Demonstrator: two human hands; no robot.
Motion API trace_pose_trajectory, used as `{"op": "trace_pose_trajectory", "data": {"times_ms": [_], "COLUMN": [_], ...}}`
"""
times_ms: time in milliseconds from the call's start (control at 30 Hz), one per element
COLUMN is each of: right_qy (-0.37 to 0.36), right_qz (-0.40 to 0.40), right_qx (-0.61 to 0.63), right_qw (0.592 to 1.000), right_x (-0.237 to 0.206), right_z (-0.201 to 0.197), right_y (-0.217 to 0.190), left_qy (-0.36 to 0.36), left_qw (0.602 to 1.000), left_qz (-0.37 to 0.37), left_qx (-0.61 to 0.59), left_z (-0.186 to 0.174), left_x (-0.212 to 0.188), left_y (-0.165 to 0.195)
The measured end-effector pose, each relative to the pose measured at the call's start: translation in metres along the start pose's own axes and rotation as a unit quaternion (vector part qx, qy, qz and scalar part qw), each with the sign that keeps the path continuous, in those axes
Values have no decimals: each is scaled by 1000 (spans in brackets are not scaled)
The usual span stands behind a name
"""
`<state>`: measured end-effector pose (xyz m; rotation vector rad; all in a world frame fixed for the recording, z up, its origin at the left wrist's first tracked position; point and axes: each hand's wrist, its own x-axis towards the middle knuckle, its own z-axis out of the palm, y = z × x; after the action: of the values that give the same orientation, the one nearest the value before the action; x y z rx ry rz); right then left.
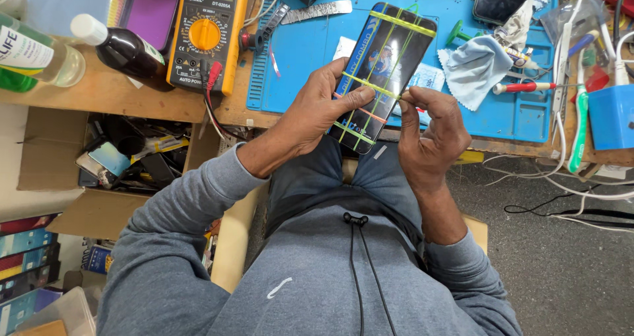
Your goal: The person secures a smartphone with multiple elastic bands. They wrap green and pink bands around the phone, adjusting and tightening them to hold the device in place. The person then places the secured phone on the workbench.
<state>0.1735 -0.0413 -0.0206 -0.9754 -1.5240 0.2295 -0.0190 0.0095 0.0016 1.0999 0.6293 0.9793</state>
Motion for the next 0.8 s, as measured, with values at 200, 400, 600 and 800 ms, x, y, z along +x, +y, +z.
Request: {"op": "trace_pose_trajectory", "data": {"times_ms": [200, 400, 600, 800], "right_qy": [7, 36, -216, -250], "right_qz": [32, 170, 29, -36], "right_qx": [17, 66, -227, -261], "right_qw": [999, 982, 949, 932], "right_x": [-4, 27, 84, 106], "right_z": [6, -24, -30, 4], "right_y": [-3, 7, 56, 84], "left_qy": [11, 65, 101, 86], "left_qw": [997, 989, 985, 979], "left_qz": [30, -2, 57, 57], "left_qx": [75, -132, -130, -173], "left_z": [-1, -25, -48, -58], "left_x": [-2, 0, 1, 6], "left_y": [0, 18, 32, 14]}}
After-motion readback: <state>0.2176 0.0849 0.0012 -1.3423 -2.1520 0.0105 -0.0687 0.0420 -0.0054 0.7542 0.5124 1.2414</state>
